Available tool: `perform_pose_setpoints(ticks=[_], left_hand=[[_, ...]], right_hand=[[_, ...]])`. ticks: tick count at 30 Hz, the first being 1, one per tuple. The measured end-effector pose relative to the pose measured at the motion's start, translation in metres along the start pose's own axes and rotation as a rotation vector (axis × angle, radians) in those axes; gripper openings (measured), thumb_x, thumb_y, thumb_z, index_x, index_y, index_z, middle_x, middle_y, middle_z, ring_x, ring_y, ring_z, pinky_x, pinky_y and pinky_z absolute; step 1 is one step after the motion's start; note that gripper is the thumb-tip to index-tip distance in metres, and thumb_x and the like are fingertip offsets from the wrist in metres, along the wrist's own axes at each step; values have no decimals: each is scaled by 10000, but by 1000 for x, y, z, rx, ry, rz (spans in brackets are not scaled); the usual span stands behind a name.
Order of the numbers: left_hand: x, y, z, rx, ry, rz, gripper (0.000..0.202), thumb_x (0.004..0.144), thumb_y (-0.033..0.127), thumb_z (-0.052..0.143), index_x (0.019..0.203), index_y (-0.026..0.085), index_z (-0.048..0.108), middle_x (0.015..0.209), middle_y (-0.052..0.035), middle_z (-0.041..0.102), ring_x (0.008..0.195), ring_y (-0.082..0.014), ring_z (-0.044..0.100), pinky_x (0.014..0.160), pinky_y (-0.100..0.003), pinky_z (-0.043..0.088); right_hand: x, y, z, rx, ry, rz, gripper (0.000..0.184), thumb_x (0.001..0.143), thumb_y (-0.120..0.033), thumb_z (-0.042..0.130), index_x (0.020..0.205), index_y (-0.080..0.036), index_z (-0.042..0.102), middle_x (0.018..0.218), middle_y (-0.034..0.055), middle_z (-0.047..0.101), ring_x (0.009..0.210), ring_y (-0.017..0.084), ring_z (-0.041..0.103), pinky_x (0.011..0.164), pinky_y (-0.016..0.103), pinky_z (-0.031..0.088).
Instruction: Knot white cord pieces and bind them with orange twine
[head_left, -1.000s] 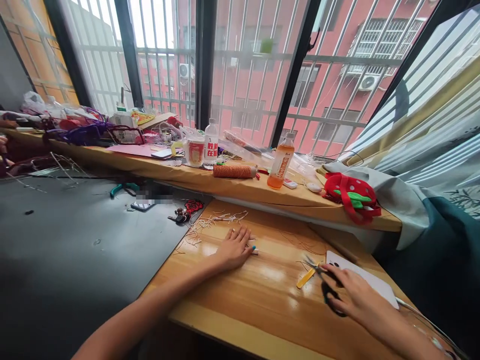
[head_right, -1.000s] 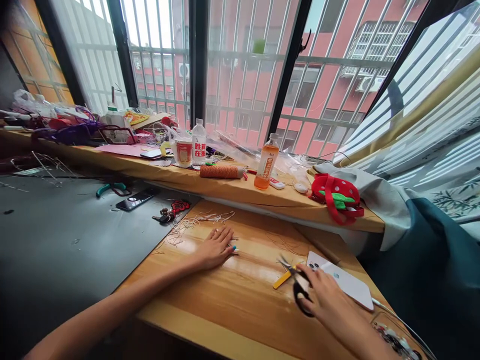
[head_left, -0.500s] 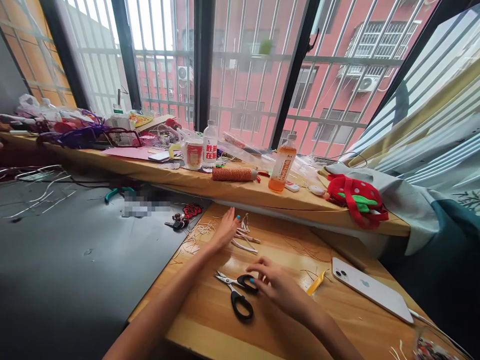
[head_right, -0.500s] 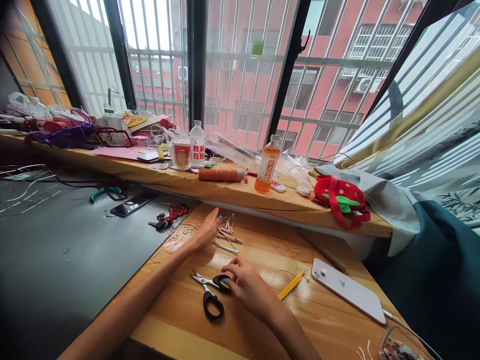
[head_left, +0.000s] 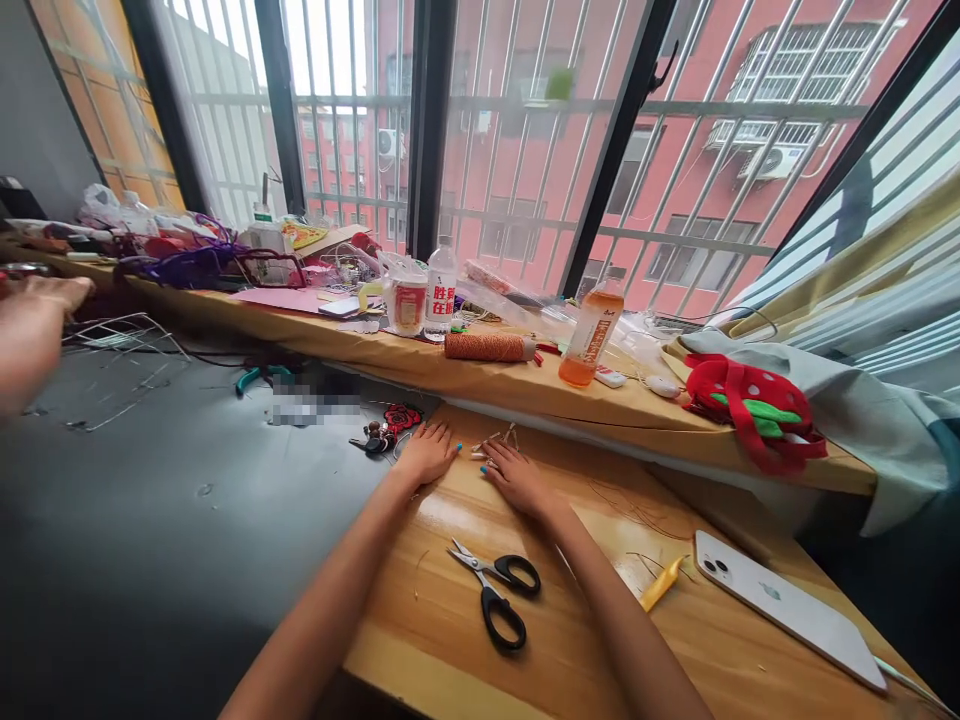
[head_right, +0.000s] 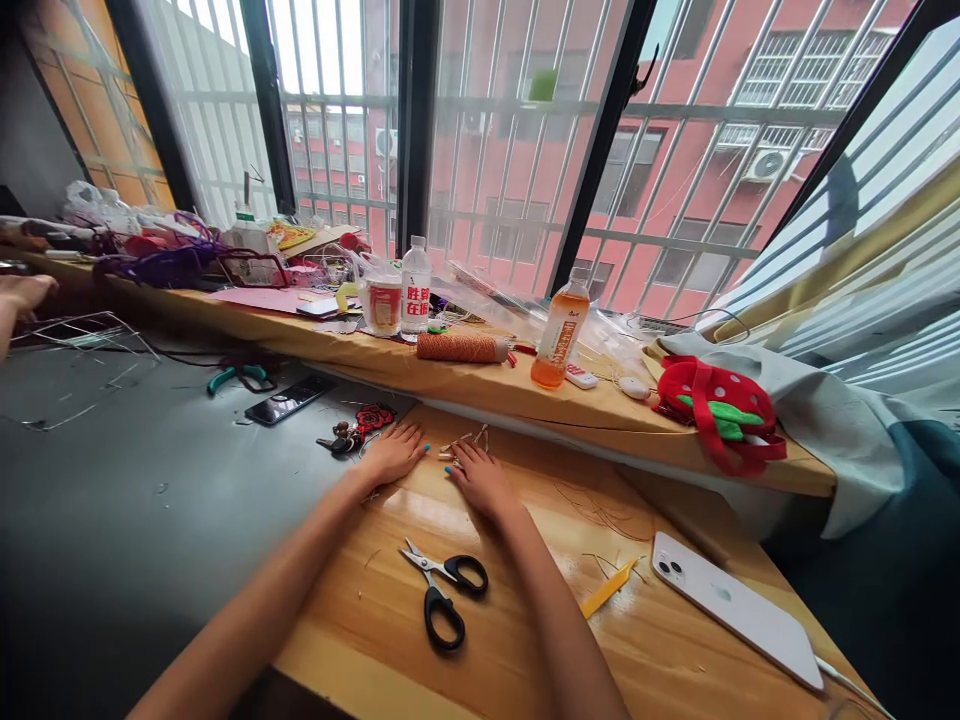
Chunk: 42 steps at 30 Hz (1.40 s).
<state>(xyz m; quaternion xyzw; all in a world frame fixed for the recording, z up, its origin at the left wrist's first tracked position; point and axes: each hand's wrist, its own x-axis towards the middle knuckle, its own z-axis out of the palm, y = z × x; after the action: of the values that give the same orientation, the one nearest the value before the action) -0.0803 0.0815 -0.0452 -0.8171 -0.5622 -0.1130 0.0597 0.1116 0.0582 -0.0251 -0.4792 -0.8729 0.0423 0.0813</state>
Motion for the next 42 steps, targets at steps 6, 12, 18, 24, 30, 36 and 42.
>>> perform_pose_setpoints(ticks=[6, 12, 18, 24, 30, 36, 42], left_hand=[[-33, -10, -53, 1, 76, -78, 462, 845, 275, 226, 1217, 24, 336, 1310, -175, 279, 1224, -218, 232, 988, -357, 232], [-155, -8, -55, 23, -39, 39, 639, 799, 503, 239, 1267, 70, 275, 1332, -146, 222, 1240, -236, 174, 993, -360, 235], [-139, -19, -37, 75, -194, 19, 530, 813, 291, 216, 1288, 57, 201, 1357, -129, 149, 1254, -217, 113, 1013, -385, 158], [-91, -45, -39, -70, 93, 144, 457, 783, 153, 263, 1231, 85, 315, 1303, -105, 325, 1209, -167, 261, 1010, -332, 206], [-95, -67, -43, -280, 512, -197, 396, 724, 49, 292, 1075, 139, 451, 1039, -71, 537, 1004, -177, 455, 892, -321, 352], [-95, -65, -50, -203, 555, -239, 366, 692, 28, 326, 1005, 137, 480, 986, -71, 546, 965, -201, 458, 859, -342, 341], [-94, -66, -53, -140, 621, -296, 304, 719, 56, 330, 972, 132, 482, 960, -78, 542, 930, -213, 461, 821, -348, 343]], right_hand=[[1, 11, -1, -96, 254, 85, 428, 854, -331, 262, 1245, -170, 330, 1300, 88, 348, 1184, 215, 306, 943, 407, 267], [-27, -35, -11, -27, 199, -333, 493, 845, -314, 301, 1298, -138, 220, 1355, 84, 228, 1238, 171, 191, 1003, 352, 212], [-32, -99, -15, 145, -249, -790, 534, 844, -339, 279, 1318, -147, 127, 1377, 34, 140, 1256, 119, 80, 1035, 282, 101], [-2, -81, -6, 158, -241, -691, 692, 795, -496, 310, 1317, -97, 96, 1380, 86, 63, 1260, 164, 62, 1032, 305, 81], [53, -53, 16, 110, -195, -421, 649, 817, -505, 205, 1316, -96, 131, 1377, 99, 111, 1258, 178, 90, 1026, 325, 100], [61, -68, 12, 163, -57, -369, 499, 859, -364, 218, 1301, -133, 211, 1359, 63, 202, 1253, 170, 118, 1020, 359, 125], [28, -89, 15, 321, -152, -855, 402, 855, -249, 279, 1254, -230, 321, 1314, -10, 308, 1225, 109, 212, 1020, 282, 150]])
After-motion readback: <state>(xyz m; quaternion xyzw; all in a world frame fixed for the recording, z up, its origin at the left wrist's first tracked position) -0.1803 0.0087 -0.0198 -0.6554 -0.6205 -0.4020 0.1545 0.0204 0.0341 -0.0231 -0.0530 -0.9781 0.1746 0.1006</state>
